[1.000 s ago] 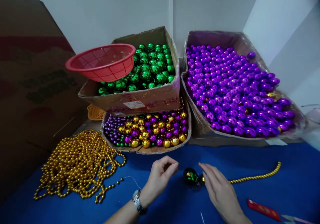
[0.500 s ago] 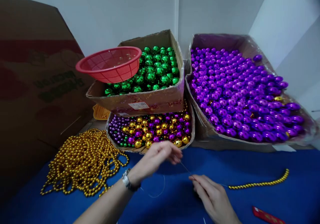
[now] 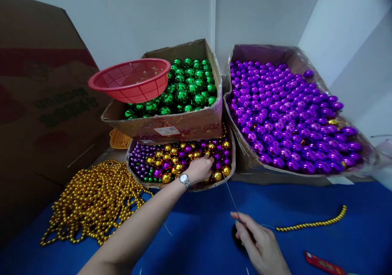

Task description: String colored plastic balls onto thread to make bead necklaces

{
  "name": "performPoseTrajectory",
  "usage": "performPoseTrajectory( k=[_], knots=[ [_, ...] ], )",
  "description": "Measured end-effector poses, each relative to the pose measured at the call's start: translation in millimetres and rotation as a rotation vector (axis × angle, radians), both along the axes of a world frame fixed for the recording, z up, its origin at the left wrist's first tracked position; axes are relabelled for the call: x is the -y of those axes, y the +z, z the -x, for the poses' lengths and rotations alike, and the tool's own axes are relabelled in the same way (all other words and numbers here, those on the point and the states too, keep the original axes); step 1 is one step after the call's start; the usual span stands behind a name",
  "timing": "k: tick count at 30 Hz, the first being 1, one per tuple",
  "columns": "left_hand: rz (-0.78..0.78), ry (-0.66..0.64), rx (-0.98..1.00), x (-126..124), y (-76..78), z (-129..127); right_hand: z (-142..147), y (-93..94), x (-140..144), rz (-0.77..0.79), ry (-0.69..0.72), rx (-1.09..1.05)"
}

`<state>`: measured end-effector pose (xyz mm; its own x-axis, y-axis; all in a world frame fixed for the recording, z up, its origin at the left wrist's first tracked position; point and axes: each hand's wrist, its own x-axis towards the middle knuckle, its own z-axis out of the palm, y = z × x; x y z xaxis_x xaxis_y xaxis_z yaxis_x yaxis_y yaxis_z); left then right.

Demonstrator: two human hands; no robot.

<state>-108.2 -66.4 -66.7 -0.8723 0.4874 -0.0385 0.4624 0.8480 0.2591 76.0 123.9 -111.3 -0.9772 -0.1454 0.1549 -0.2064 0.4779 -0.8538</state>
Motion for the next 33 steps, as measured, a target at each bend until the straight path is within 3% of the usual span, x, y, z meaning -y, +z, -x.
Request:
performPoseTrajectory(
  k=[6,12,14,17,19,25,33],
  knots=[
    [-0.206,0.029,0.058,5.2,2.3,-3.9,1.7,0.8,1.9,-0.019,0.009,-0.050],
    [-0.570,0.090,0.125,9.0,14.1,-19.4,0.6,0.6,0.5,-0.055,0.000,-0.136],
    [-0.839,0.147,0.239,11.6,18.6,-33.2,-0.3,-1.5,-1.3,-0.075,0.001,-0.165],
    [-1.392,0.282,0.575,15.3,23.9,-54.2,-0.5,-4.4,-1.6,-0.111,0.027,-0.241],
    [-1.588,0.359,0.717,16.9,26.1,-64.4,0.0,-5.5,0.0,-0.135,0.043,-0.301],
    [-1.689,0.444,0.755,19.6,27.7,-76.8,0.5,-5.0,3.7,-0.178,0.064,-0.367],
    [-1.660,0.403,0.769,19.5,25.1,-83.8,0.1,-8.4,1.2,-0.201,0.062,-0.360]
  ],
)
